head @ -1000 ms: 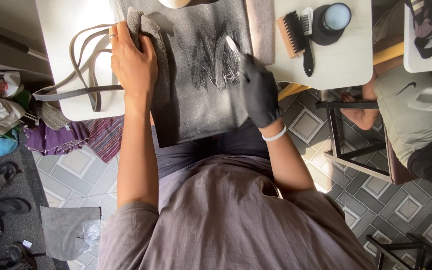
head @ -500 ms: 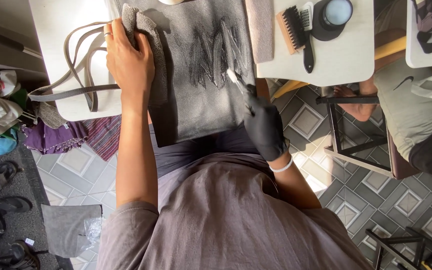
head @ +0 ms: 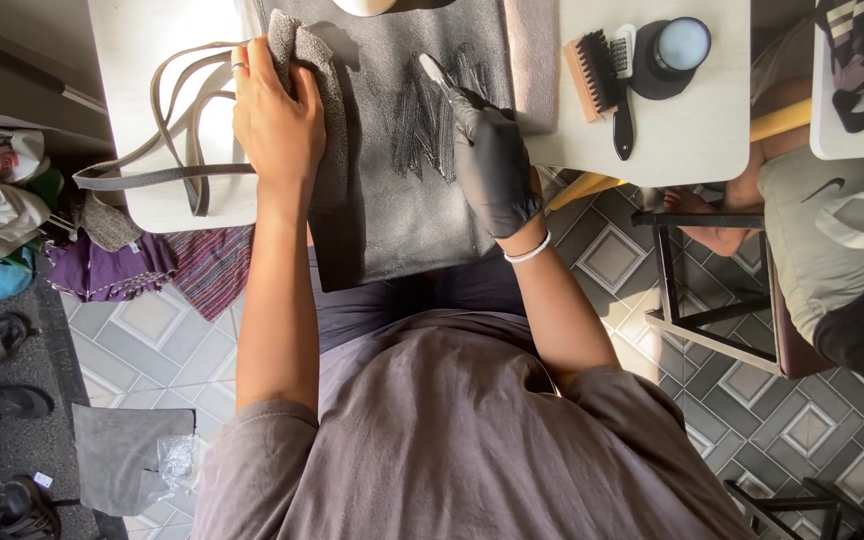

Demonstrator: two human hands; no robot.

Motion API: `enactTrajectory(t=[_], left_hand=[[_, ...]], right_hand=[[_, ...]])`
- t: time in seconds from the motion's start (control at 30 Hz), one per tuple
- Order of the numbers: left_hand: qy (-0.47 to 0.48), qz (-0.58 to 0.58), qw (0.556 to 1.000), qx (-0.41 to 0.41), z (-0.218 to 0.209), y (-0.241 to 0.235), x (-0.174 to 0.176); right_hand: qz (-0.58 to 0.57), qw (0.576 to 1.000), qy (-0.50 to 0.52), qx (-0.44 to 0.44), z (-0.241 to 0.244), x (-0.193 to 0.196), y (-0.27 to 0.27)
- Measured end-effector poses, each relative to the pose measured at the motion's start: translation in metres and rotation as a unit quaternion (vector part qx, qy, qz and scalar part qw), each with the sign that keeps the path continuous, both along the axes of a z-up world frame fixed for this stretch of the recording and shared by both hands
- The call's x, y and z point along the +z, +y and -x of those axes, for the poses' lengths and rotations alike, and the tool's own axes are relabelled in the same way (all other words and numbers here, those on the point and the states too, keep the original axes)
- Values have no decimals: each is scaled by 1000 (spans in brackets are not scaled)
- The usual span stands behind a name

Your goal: Applying a cleaning or dyeing agent to a bag and scrubbing it with a cloth for restoration.

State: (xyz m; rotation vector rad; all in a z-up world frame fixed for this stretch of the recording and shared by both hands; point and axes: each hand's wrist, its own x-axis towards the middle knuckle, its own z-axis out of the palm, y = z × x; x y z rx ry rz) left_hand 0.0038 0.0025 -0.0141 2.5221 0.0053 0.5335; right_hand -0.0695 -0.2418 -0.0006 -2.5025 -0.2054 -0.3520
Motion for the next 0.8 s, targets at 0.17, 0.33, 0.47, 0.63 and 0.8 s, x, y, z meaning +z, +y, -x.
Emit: enactTrajectory(t=[0.17,0.33,0.47,0.63,0.8], left_hand=[[-12,14,1000,-13,2,1,3],[-11,43,999,-19,8,-3,19],[-18,19,999,-22,7,-3,10],[-31,28,999,-18,7,-3,15],[-1,29,1000,-5,6,-4,15]], right_hand=[[-29,999,35,30,47,12,6],[57,995,76,-22,115,19,6],[59,997,47,-29,111,-4,8],[1,999,38,-2,35,-27,32],[11,1000,13,-7,11,-62,47]])
